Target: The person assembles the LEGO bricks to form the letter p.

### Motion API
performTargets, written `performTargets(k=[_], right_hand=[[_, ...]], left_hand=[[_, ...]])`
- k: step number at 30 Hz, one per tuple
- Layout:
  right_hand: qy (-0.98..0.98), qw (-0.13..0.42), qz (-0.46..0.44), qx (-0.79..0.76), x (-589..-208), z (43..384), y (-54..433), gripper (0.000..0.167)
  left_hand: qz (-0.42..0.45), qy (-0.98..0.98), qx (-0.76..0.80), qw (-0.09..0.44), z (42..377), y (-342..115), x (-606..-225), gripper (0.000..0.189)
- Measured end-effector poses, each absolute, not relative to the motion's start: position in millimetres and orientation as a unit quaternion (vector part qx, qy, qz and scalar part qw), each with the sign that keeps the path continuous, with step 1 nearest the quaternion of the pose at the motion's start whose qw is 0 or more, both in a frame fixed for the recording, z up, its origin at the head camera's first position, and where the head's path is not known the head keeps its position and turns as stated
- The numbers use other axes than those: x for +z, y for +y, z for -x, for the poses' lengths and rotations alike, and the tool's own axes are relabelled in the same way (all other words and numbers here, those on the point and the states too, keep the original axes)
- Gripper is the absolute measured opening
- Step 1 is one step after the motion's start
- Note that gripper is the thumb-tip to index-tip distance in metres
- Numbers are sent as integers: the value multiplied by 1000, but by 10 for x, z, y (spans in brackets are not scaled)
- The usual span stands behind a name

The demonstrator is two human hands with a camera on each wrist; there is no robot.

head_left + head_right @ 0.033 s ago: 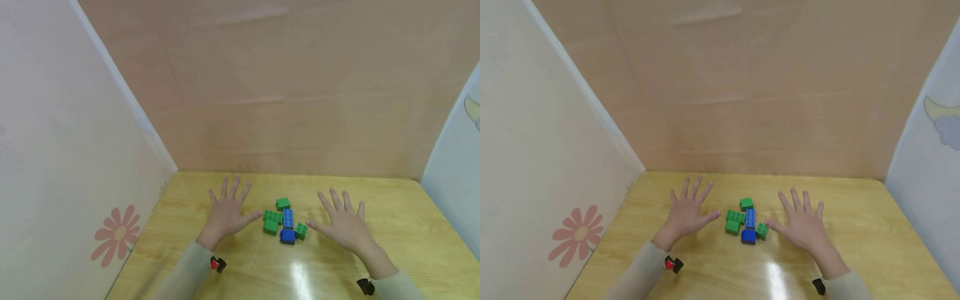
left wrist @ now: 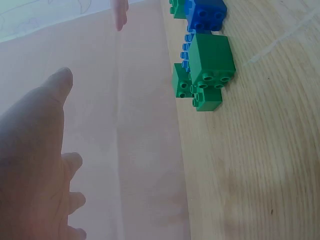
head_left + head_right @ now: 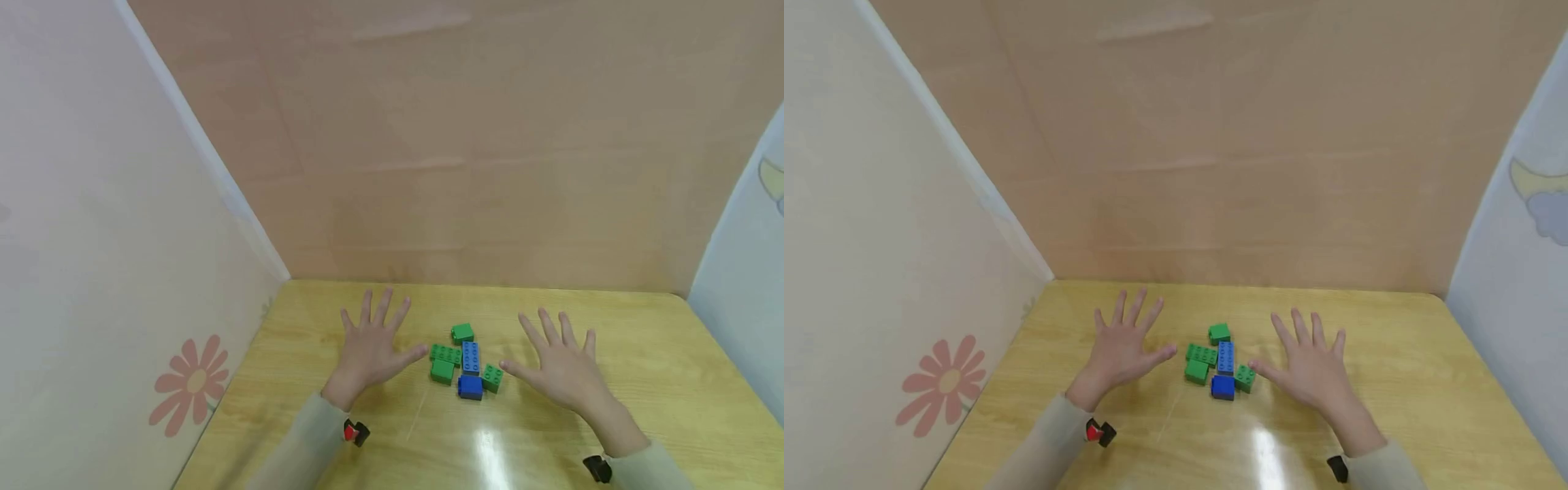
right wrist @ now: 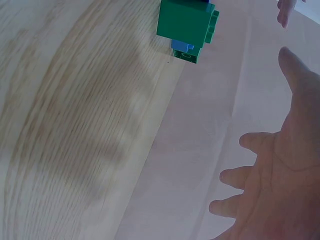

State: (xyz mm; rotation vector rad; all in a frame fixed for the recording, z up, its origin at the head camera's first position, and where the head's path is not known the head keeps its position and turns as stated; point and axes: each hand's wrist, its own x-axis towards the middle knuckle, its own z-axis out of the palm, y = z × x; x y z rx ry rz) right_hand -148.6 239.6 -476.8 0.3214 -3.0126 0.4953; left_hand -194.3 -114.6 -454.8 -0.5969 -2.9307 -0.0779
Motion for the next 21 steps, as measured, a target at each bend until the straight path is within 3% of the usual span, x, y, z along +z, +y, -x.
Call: performTargets(k=[14,21], right_hand=[[-980,64,-111,155,-4693,1481,2458,99],[-974,61,-115,185,-4703,1401,2397,96]], left_hand=[[229,-965,-70,106,1920,-1113,-4464,94],[264,-951,-140,83,1868,-1098,-4523,87]])
